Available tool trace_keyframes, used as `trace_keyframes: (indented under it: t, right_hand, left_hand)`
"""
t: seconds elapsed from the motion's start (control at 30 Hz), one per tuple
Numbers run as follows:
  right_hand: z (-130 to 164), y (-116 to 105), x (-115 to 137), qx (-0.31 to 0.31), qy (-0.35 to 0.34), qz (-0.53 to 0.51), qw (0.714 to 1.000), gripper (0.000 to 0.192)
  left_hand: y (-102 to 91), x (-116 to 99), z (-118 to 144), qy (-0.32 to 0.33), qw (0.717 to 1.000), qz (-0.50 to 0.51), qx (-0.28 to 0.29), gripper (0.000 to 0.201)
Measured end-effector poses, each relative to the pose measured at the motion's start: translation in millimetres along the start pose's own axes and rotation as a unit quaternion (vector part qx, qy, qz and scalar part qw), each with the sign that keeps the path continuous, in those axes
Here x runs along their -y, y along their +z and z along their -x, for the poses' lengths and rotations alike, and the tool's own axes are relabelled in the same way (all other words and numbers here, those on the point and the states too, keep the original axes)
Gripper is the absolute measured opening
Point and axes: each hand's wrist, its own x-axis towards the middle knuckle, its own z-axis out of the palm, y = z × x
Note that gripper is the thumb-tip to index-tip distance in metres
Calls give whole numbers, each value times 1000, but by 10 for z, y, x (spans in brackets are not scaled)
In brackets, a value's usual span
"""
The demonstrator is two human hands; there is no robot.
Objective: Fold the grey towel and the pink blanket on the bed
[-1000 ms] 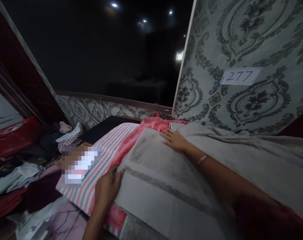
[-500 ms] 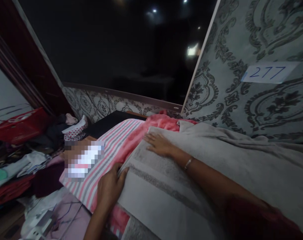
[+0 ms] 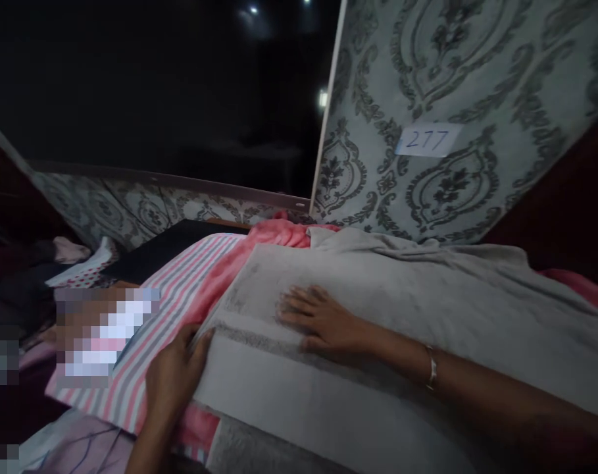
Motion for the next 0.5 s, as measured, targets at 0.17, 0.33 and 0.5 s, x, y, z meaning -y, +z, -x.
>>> trace_keyframes:
  t: [0.17, 0.33, 0.5]
  right_hand:
    - [421, -99, -615, 12, 164, 42, 986, 63]
    - [600, -362, -1154, -27, 409, 66, 910, 58]
    - [1124, -325, -623, -58, 319, 34, 945, 62]
  left_hand:
    - [-21, -60, -6, 7, 1000, -27, -11, 51]
    - [-103, -66, -21, 35, 999, -37, -18, 51]
    - [-312, -350, 121, 71, 990, -104, -67, 52]
